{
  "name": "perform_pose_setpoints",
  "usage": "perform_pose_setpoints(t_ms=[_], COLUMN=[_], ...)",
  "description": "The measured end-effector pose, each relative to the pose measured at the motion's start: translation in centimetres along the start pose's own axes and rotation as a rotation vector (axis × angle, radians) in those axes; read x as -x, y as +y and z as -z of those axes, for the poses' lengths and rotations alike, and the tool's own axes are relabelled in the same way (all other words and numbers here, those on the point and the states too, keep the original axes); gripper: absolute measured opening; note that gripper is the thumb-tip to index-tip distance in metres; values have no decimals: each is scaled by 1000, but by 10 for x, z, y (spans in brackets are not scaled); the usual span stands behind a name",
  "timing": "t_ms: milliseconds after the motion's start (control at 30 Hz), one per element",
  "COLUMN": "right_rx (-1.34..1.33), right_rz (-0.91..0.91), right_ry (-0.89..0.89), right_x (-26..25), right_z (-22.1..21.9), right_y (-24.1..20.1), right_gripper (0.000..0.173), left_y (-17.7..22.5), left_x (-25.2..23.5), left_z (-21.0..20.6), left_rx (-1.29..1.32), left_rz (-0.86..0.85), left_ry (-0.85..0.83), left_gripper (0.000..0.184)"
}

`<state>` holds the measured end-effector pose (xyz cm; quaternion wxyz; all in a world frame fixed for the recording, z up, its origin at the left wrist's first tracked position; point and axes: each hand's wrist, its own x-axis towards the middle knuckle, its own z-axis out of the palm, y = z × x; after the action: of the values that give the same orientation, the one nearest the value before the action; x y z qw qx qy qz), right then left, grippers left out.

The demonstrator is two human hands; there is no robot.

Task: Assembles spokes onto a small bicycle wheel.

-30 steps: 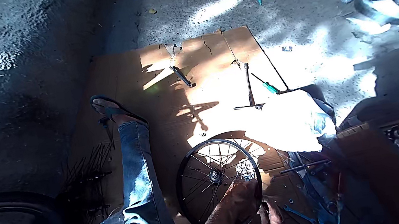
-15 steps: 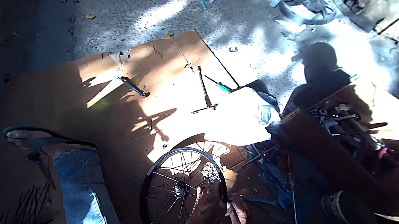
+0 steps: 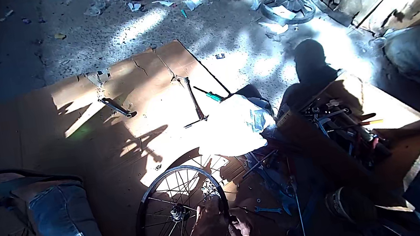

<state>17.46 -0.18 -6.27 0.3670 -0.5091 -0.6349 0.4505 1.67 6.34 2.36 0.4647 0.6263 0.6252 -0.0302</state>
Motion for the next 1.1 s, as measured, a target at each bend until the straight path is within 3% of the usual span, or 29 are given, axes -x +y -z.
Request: perform_pose_setpoints(t_ms=[267,367,433,600,833,967,1100], right_rx=[96,78,26,90,-40,3,-18], right_rz=[116,71,13,39,21,75,22], right_ry=[100,24,-14,47,-30,35,-23], right_x=[2,4,4,0,1,-1,4], right_z=[-7,-3,1,-1,5,0,5], right_y=[13,9,2,6,5,12,9], right_gripper=[20,24,29,19,31,14,21], left_y=[-12,-5,-3,-6,-8,-15,-18], left_x=[-4,-2,0,-2,0,-2,-6], left_z=[10,13,12,-2,-4,1,2], left_rx=[98,43,4,14,51,99,113], left_rz=[-93,-65,-62,-55,-62,-142,-146], left_ry=[-118,-148,-142,-67,-29,-57,-118], left_gripper=[36,37,37,35,38,40,38])
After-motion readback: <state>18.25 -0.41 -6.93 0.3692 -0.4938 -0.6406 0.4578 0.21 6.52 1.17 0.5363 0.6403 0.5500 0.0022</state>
